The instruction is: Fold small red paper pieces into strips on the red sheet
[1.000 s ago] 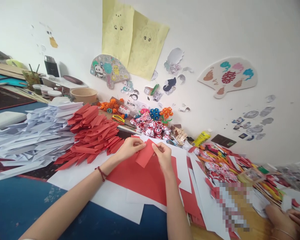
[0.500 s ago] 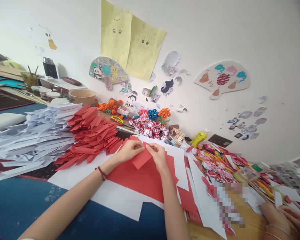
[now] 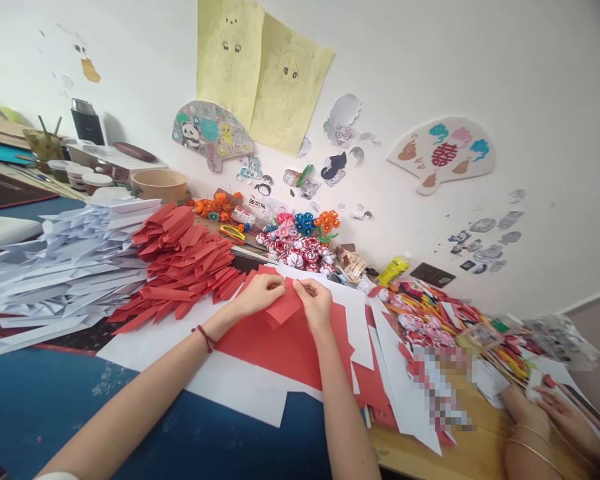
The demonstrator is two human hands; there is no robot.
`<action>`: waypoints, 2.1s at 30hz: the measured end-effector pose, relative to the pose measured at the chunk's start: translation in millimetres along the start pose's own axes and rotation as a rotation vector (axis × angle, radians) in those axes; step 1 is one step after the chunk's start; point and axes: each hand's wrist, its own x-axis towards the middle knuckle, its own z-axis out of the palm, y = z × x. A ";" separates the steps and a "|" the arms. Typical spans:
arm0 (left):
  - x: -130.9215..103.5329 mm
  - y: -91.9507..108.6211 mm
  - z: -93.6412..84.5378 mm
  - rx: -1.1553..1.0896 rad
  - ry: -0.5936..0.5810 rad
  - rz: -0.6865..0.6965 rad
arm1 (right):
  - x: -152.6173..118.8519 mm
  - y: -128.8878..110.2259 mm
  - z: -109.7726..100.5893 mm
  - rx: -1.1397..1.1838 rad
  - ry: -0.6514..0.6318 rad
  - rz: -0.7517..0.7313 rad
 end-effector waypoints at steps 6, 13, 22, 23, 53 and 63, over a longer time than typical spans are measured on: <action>2.3 -4.1 2.4 0.002 0.001 -0.013 | -1.4 -1.1 -0.6 -0.003 -0.012 -0.004; 2.9 -4.2 3.4 -0.029 -0.017 -0.055 | 2.7 5.2 0.3 0.025 0.149 -0.012; 0.4 -5.5 2.6 0.014 -0.012 -0.075 | 24.0 25.1 -32.3 0.154 0.484 0.081; 0.1 -5.8 1.7 0.023 0.007 -0.082 | 26.3 27.3 -39.1 0.185 0.560 0.092; -0.1 -18.3 15.9 -0.009 0.095 0.076 | 2.1 3.1 -2.5 0.071 -0.173 0.067; 1.4 -20.9 15.8 0.013 0.082 0.057 | 14.0 19.0 -21.6 0.112 0.285 -0.001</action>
